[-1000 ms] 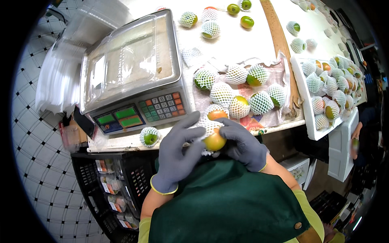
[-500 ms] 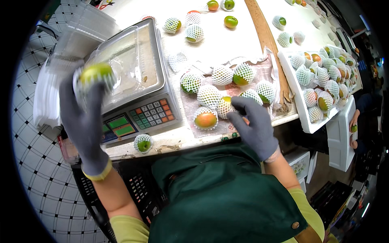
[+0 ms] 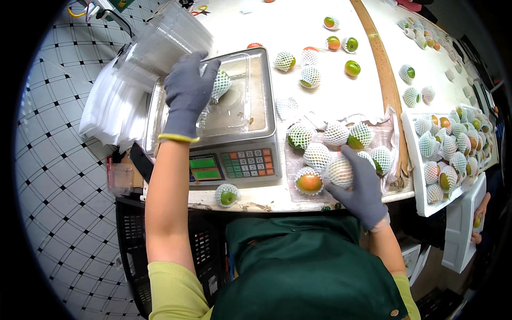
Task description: The person places individually wrapped green and orange fruits into clear plastic clamshell containers on a digital scale. They arrange the fruits, close the containers, and move the finished packages into a black crate. The process is repeated continuously with multiple fruits and containers.
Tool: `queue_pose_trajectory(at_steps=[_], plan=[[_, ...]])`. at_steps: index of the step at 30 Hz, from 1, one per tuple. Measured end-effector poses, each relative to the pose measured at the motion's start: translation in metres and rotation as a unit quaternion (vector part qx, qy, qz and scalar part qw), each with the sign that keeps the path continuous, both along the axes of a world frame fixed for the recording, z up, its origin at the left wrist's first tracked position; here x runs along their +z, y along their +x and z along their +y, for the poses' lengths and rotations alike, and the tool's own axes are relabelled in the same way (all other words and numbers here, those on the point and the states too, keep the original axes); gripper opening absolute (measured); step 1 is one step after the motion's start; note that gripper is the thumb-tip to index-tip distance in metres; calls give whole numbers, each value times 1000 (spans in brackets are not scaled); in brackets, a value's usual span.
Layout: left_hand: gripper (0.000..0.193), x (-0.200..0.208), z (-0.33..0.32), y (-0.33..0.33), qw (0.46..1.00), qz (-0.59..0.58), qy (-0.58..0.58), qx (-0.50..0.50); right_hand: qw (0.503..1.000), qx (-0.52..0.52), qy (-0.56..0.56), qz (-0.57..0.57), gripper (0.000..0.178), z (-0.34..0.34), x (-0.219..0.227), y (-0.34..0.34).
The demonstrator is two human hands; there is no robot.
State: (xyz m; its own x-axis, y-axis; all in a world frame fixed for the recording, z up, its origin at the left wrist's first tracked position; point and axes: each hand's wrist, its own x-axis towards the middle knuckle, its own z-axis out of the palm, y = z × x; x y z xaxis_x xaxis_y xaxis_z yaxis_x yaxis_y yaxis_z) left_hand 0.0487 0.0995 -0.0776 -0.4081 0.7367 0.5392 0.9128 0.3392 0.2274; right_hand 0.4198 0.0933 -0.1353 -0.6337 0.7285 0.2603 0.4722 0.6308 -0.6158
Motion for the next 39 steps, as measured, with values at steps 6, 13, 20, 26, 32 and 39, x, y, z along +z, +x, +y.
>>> queue_pose_trajectory(at_steps=[6, 13, 20, 26, 32, 39], plan=[[41, 2, -60, 131, 929, -106, 31, -354, 599, -4, -665, 446, 45, -12, -8, -3], [58, -64, -99, 205, 877, -374, -62, -296, 574, -19, -680, 456, 47, -32, -15, -21], [23, -84, -107, 201, 786, -573, 32, -231, 645, -13, -659, 386, 48, -39, -35, -24], [16, -79, -105, 205, 797, -544, 50, -257, 474, -55, -768, 428, 40, -34, -31, -20], [25, -77, -112, 201, 770, -584, 24, -257, 432, -27, -783, 447, 44, -31, -32, -17], [61, -63, -108, 193, 876, -240, -62, -414, 602, -81, -733, 306, 60, -30, -5, -25]])
